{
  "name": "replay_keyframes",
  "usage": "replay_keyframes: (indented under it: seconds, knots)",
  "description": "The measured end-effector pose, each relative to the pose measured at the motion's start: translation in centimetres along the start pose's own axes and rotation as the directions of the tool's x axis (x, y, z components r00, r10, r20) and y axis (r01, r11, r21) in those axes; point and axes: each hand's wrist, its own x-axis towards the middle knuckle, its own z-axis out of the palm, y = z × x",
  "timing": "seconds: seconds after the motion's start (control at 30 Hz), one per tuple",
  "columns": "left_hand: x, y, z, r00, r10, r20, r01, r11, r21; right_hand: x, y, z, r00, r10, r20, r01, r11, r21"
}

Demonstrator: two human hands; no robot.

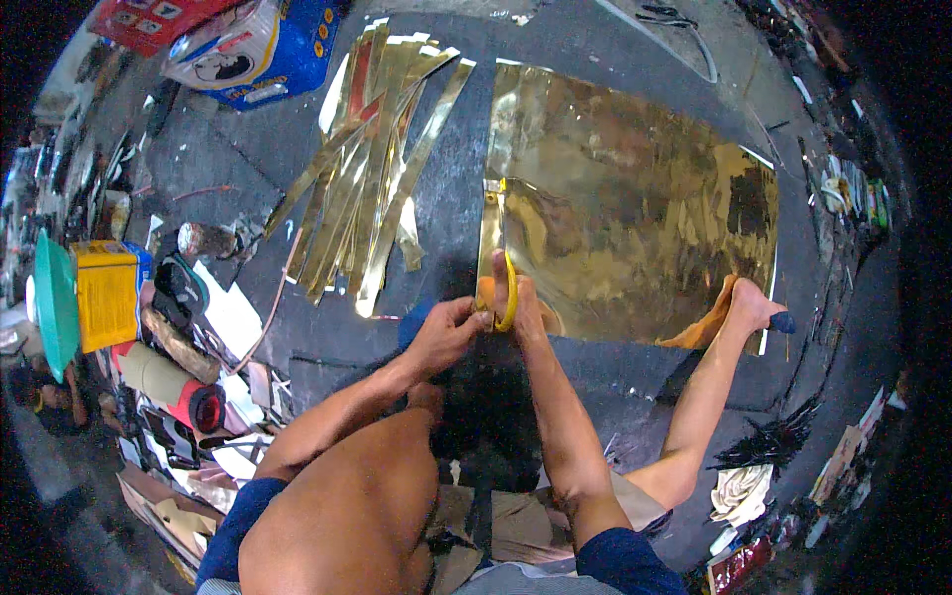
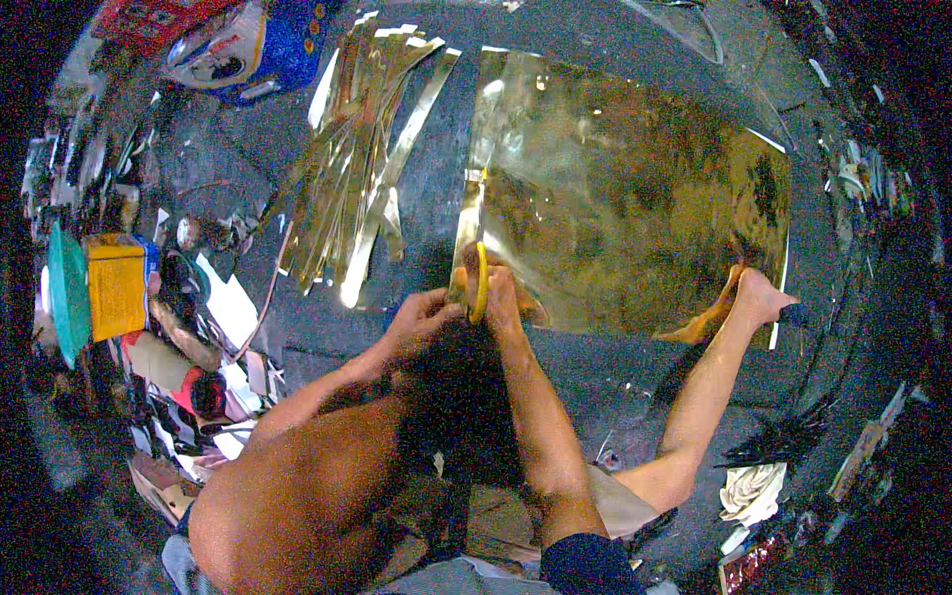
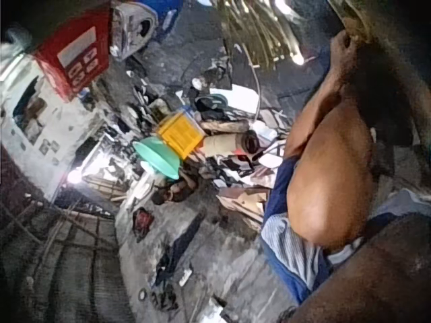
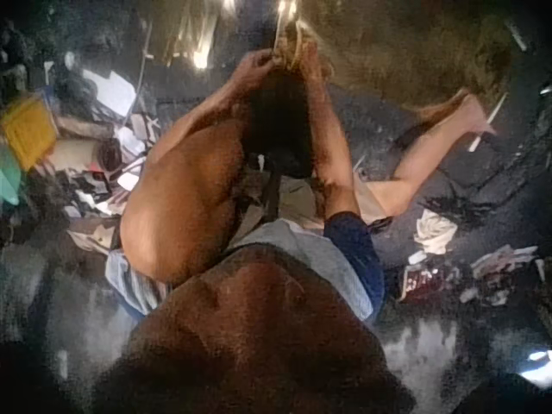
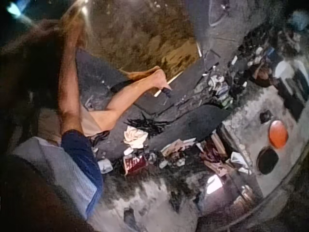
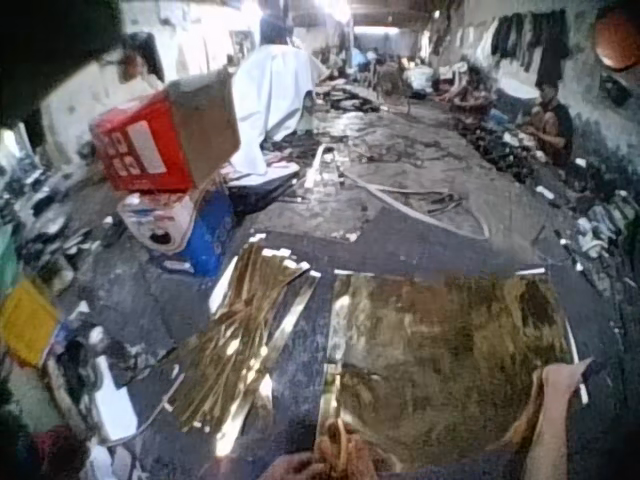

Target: The person sits on the floor and uses scissors to cut a large sheet of gold-colored material into long, narrow strips. The cut strips are placed to the side as the person continues cutting the sheet.

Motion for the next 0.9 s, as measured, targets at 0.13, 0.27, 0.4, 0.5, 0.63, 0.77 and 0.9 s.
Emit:
replay_keyframes:
  seconds: [0.13, 0.27, 0.4, 0.5, 0.63, 0.77, 0.9]
  knots:
    - [-0.5, 2.2, -0.4, 0.998, -0.020, 0.052, 0.014, 0.994, 0.112, 3.3, -4.8, -1.2, 0.994, -0.110, -0.026, 0.102, 0.970, -0.222]
    - [-1.7, 4.1, -0.3, 0.995, -0.077, 0.059, 0.078, 0.997, -0.021, 8.4, -7.1, -2.5, 0.967, -0.256, 0.004, 0.231, 0.867, -0.441]
    - [-2.9, 7.1, -0.8, 0.988, -0.107, 0.109, 0.114, 0.991, -0.063, 14.1, -12.0, -3.5, 0.989, 0.029, -0.146, -0.051, 0.988, -0.147]
    - [-3.4, 7.3, -1.1, 0.980, -0.149, 0.135, 0.160, 0.984, -0.082, 19.9, -12.9, -4.9, 0.975, -0.110, -0.191, 0.043, 0.945, -0.324]
    - [-3.8, 7.0, -2.0, 0.983, -0.154, 0.097, 0.161, 0.984, -0.078, 21.4, -14.2, -5.0, 0.986, -0.083, -0.142, 0.053, 0.977, -0.206]
    - [-4.6, 7.5, -2.2, 0.987, -0.150, 0.061, 0.152, 0.988, -0.023, 19.9, -15.7, -4.4, 0.991, 0.045, -0.125, -0.047, 0.999, -0.013]
    - [-5.4, 7.0, -2.9, 0.980, -0.191, 0.049, 0.190, 0.981, 0.024, 21.6, -15.8, -5.3, 0.991, 0.117, -0.060, -0.109, 0.985, 0.134]
